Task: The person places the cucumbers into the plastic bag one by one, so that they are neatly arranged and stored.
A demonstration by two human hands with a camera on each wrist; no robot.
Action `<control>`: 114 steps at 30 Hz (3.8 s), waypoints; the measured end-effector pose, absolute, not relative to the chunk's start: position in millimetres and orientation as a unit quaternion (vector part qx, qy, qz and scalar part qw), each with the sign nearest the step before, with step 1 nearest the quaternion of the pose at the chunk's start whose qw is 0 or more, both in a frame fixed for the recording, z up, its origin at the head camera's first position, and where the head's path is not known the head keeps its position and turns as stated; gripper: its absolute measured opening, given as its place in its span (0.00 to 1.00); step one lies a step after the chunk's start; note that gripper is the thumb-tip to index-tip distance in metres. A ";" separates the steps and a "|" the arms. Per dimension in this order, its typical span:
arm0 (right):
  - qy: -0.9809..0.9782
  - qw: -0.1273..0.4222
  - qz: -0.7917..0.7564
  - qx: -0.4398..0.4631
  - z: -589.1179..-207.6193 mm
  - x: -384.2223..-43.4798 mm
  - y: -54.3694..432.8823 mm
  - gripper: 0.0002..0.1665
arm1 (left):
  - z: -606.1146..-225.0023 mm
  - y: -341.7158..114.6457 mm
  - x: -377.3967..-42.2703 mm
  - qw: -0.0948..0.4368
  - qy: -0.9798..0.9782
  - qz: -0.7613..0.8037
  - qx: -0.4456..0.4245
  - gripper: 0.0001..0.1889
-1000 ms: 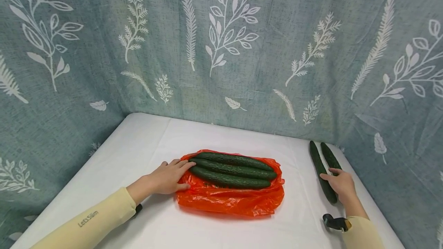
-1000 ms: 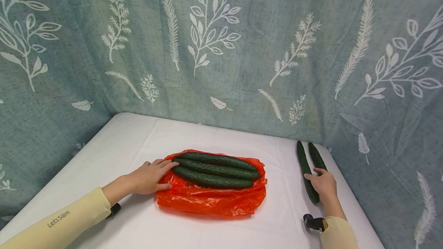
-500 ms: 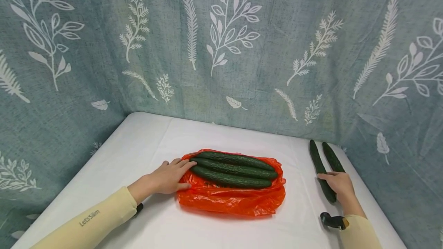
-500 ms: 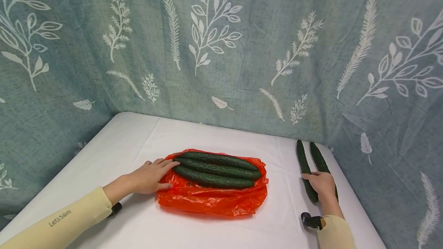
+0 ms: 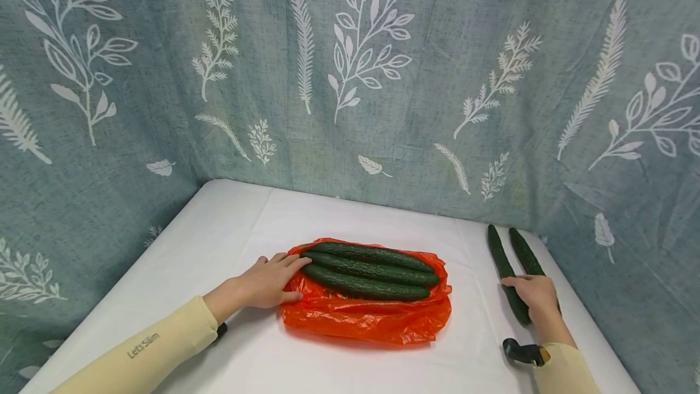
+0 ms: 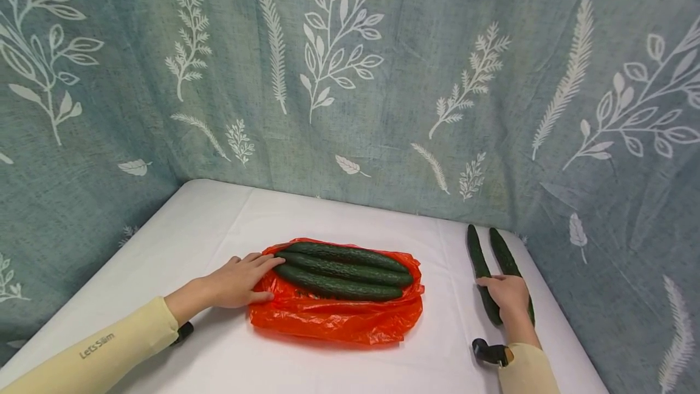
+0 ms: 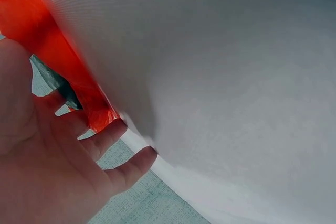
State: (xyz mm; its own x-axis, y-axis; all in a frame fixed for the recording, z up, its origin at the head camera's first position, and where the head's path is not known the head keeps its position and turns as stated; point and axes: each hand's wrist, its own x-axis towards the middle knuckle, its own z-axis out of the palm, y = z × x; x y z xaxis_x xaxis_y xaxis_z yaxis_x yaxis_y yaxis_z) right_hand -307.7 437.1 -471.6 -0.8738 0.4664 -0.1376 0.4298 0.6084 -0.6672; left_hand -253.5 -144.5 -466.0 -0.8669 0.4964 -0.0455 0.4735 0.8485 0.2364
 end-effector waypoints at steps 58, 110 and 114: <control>-0.924 -0.069 0.369 -0.068 -405.5 -311.1 378.0 0.41 | -462.6 -142.6 -249.2 0.055 0.960 0.109 0.252 0.42; -0.904 -0.139 0.359 0.188 -383.0 -324.7 282.2 0.25 | -464.0 -143.1 -252.0 0.057 0.962 0.101 0.248 0.42; -0.900 -0.144 0.357 0.203 -384.6 -326.6 277.5 0.25 | -463.2 -143.2 -251.5 0.058 0.961 0.101 0.250 0.42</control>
State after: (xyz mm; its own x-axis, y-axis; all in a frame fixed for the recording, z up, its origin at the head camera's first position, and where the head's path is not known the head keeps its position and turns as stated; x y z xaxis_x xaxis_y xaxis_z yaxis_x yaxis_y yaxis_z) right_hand -326.6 277.5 -384.6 -0.8760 -0.4685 -0.1145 -0.2631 0.6632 -0.7007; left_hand -251.5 -143.2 -463.2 -0.8686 0.4918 -0.0608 0.4684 0.8549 0.2231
